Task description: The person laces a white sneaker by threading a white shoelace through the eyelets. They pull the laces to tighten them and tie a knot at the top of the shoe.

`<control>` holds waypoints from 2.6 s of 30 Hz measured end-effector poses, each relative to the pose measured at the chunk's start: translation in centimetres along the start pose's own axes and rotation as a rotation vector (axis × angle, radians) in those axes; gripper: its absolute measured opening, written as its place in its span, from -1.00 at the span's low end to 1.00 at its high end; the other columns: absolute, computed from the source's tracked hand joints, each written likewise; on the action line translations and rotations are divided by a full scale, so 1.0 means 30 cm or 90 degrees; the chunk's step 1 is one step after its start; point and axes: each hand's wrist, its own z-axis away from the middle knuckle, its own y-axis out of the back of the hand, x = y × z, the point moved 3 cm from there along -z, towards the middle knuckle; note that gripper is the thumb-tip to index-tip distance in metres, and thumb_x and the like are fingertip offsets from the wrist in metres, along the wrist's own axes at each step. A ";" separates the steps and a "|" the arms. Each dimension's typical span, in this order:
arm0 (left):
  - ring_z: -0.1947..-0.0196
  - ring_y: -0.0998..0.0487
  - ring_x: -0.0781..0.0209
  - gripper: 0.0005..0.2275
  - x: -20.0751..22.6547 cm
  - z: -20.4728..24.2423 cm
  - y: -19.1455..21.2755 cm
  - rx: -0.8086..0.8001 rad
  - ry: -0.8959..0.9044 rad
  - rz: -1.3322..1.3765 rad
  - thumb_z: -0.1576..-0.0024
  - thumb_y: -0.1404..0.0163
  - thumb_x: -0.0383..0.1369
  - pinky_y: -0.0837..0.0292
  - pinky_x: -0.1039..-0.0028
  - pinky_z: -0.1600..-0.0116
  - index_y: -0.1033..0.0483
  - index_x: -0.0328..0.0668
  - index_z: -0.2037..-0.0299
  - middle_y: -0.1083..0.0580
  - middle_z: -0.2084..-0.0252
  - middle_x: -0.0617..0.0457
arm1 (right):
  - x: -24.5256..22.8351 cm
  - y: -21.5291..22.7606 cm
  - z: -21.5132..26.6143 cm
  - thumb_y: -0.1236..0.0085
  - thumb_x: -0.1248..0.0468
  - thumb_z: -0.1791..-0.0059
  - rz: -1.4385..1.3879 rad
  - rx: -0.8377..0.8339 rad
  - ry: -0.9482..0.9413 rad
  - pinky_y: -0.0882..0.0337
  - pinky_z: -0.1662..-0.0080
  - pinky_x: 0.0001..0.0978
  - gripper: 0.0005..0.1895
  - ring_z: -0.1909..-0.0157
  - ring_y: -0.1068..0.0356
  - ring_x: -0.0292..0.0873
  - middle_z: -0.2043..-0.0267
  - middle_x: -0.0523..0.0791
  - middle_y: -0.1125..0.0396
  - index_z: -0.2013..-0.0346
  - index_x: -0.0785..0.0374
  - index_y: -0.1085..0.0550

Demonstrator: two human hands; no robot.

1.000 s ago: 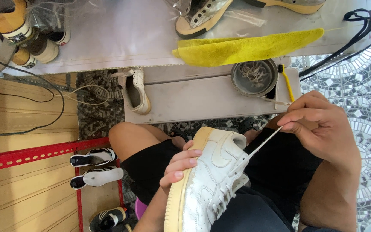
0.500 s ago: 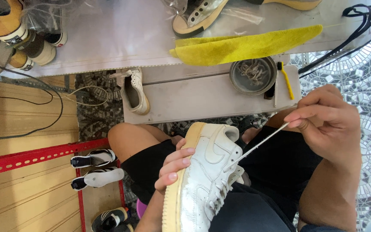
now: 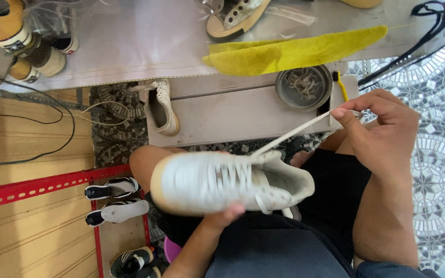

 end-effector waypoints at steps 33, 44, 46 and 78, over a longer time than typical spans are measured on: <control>-0.07 -0.70 -0.21 -0.36 -0.410 -0.414 -0.114 0.243 0.694 0.601 -0.15 -0.02 0.11 -0.59 -0.15 -0.32 -0.61 -0.22 -0.27 -0.67 -0.08 -0.25 | 0.133 0.174 0.122 -0.54 0.22 -0.12 0.202 -0.145 -0.259 -0.46 0.01 -0.34 -0.85 0.14 -0.46 -0.22 0.09 -0.09 -0.61 0.09 0.21 -0.80; -0.03 -0.71 -0.03 -0.36 -0.632 -0.631 -0.057 0.260 0.685 0.287 0.04 -0.40 -0.18 -0.66 0.16 -0.08 -0.60 -0.16 -0.30 -0.69 -0.11 -0.09 | 0.437 -0.157 0.195 -0.06 0.24 -0.11 0.316 -0.320 -0.052 -0.60 -0.13 -0.25 -0.68 -0.10 -0.64 -0.15 0.03 -0.18 -0.69 0.18 0.09 -0.79; -0.19 -0.65 0.02 -0.20 -0.764 -0.572 -0.049 0.217 0.668 0.258 0.00 -0.54 0.10 -0.60 0.02 -0.30 -0.51 -0.12 -0.37 -0.66 -0.15 -0.09 | 0.086 -0.224 0.164 -0.23 0.25 -0.09 0.192 -0.471 -0.320 -0.55 -0.09 0.28 -0.74 -0.05 -0.60 0.46 0.10 0.27 -0.63 0.20 0.32 -0.81; -0.27 -0.63 -0.36 -0.10 -0.339 -0.551 -0.037 -0.120 0.575 -0.272 -0.01 -0.39 0.10 -0.60 -0.06 -0.32 -0.49 -0.60 -0.38 -0.64 -0.14 -0.43 | 0.509 -0.851 0.262 -0.59 0.12 0.10 0.049 -0.301 -0.303 -0.61 0.14 0.02 -0.54 0.10 -0.63 0.23 0.20 0.11 -0.56 -0.03 0.26 -0.74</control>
